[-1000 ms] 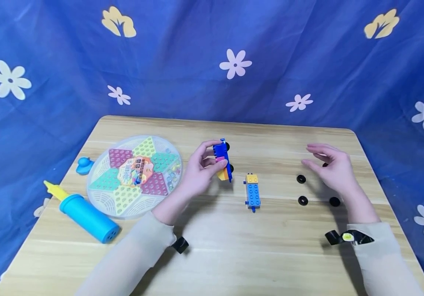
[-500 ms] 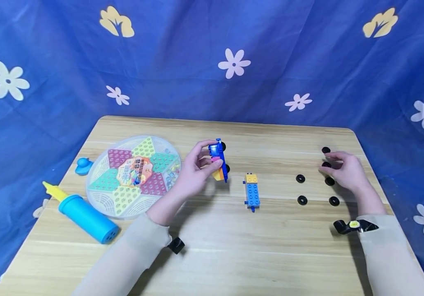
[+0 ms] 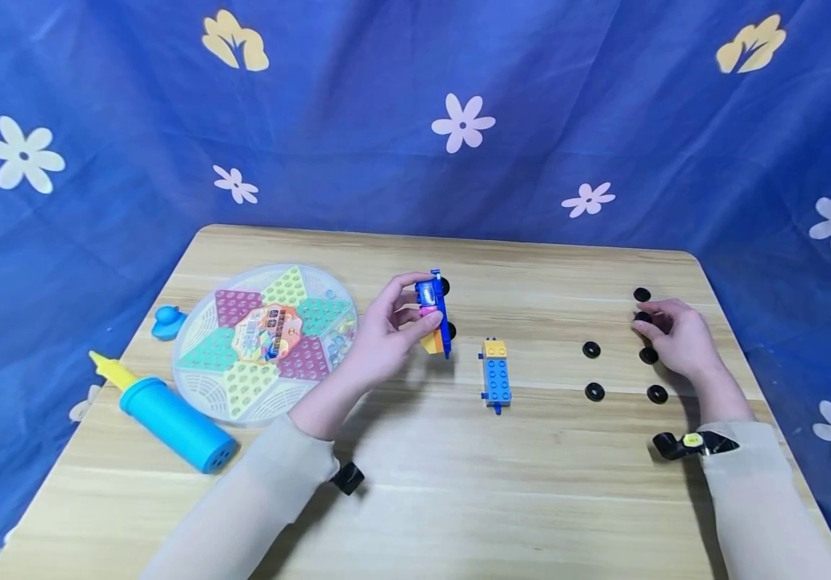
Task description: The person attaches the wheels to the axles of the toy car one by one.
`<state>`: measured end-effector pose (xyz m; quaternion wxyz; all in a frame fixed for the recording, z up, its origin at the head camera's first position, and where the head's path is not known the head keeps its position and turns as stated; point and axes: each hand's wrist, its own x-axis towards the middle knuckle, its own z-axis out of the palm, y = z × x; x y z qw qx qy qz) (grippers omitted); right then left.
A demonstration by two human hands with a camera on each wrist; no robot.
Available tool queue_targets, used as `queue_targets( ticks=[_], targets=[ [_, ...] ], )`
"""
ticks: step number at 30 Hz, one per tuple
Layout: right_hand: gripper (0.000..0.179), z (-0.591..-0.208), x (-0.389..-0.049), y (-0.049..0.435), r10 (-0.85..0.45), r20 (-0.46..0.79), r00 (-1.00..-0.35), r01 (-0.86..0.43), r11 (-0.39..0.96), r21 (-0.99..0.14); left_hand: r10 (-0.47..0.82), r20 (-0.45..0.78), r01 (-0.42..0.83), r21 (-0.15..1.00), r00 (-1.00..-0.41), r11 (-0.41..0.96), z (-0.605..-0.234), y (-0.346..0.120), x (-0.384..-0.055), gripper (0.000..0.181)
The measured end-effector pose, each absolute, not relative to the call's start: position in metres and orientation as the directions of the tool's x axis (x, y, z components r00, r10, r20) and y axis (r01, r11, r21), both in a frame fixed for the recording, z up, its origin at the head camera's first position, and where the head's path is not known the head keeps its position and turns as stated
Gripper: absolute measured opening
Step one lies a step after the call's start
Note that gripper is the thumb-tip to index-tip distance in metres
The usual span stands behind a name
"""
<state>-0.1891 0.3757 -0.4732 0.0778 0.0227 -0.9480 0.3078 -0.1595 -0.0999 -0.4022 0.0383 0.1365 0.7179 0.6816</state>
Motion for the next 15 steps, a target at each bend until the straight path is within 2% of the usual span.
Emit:
queue_targets(
  ticks=[10, 15],
  targets=[
    [0.029, -0.445, -0.185, 0.344, -0.091, 0.345, -0.934, -0.295, 0.739, -0.605, 0.252, 0.113, 0.122, 0.992, -0.961, 0.019, -0.396, -0.094, -0.16, 0.051],
    [0.028, -0.431, -0.182, 0.321, -0.129, 0.383, -0.915, -0.355, 0.709, -0.609, 0.265, 0.11, 0.117, 0.993, -0.958, 0.012, -0.395, -0.092, -0.159, 0.052]
  ],
)
